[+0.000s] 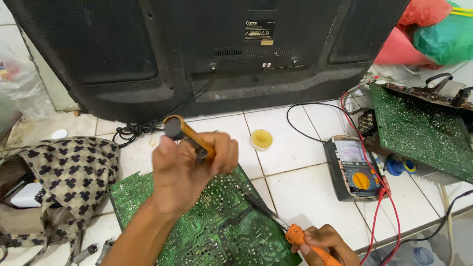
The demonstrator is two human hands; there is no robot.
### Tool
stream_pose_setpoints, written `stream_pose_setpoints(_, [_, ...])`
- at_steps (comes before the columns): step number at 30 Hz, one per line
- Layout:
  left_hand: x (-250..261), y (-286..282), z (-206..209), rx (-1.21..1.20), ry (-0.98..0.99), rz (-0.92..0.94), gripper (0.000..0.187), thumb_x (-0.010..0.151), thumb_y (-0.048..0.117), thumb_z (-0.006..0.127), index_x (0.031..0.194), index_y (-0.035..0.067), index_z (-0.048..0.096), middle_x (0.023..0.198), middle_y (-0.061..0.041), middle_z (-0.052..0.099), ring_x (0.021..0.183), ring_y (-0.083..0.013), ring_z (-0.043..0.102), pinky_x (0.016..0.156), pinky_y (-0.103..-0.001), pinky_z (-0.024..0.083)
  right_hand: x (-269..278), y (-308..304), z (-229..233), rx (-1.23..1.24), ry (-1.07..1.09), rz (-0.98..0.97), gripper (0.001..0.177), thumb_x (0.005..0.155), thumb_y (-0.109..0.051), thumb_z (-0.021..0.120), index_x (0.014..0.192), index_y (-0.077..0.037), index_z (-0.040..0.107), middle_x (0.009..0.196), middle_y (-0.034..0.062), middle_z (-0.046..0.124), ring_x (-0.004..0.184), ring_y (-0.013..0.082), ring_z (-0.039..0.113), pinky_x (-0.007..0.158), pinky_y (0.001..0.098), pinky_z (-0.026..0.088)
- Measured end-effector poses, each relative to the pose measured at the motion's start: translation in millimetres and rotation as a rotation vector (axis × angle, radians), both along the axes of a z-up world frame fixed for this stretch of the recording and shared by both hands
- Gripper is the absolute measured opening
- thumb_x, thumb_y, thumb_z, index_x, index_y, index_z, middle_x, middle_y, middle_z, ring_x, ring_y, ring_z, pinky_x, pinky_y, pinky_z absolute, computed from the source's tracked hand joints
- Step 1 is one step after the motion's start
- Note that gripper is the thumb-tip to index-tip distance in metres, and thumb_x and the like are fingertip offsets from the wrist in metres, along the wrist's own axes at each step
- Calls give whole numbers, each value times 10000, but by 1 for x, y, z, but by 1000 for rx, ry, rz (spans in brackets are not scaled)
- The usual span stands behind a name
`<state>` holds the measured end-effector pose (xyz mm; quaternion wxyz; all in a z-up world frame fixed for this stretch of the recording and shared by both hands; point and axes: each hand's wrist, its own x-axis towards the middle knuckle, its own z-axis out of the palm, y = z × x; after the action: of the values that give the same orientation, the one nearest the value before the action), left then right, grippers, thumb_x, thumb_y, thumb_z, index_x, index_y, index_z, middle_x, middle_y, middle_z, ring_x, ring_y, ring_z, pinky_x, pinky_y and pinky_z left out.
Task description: The person is soldering a green circuit board using a soldering iron and solder wire. They apply solder to various points on the board while holding the solder wire with their left hand and the iron with their right hand.
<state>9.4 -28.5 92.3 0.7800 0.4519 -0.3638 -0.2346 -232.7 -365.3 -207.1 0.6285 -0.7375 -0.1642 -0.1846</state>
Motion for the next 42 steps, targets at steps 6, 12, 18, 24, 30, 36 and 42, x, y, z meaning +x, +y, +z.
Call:
stream_pose_setpoints(6, [-5,0,6,111,-36,29,899,736,1024,316,545,154,434,531,14,357,511,-137,305,540,-348,297,17,64,92,76,-167,-195,237,952,-25,745,1161,-107,821,768,139,879,555,179,809,805,328,654])
stream_pose_setpoints(12, [-10,-7,-5,64,125,115,705,828,777,428,575,128,536,483,17,373,445,-118,260,468,-321,197,8,62,84,-8,29,-244,235,941,-53,761,1135,-145,855,799,105,931,649,196,920,1006,365,607])
stream_pose_setpoints(18, [-15,-11,-17,-221,272,8,455,984,480,457,1166,64,491,505,7,204,435,-111,130,411,-310,113,2,77,81,170,88,-446,129,870,7,790,969,-54,846,970,61,860,639,248,882,580,350,741])
stream_pose_setpoints(24, [-17,-9,-22,-329,251,-17,388,976,345,430,1236,58,411,547,-5,210,444,-116,134,404,-313,126,4,110,111,165,35,-703,186,798,68,794,983,62,792,910,192,712,759,306,833,583,325,748])
stream_pose_setpoints(30, [-22,-14,-22,-257,288,146,388,1089,470,373,1084,100,491,580,5,267,492,-126,214,483,-334,211,8,92,99,67,28,-564,52,823,-15,810,793,-55,795,474,-3,574,497,108,765,522,220,544])
stream_pose_setpoints(36, [-35,-16,-38,80,92,252,382,1102,289,403,1384,46,491,945,-33,505,842,-184,574,827,-376,512,5,105,126,107,61,-624,115,842,56,784,955,35,780,890,164,716,704,254,875,671,273,686])
stream_pose_setpoints(42, [-34,-19,-74,-31,-41,328,283,1149,162,336,1332,32,507,886,-47,514,782,-177,513,723,-348,502,10,112,131,78,8,-653,103,840,15,784,942,2,781,677,71,572,567,230,794,579,260,581])
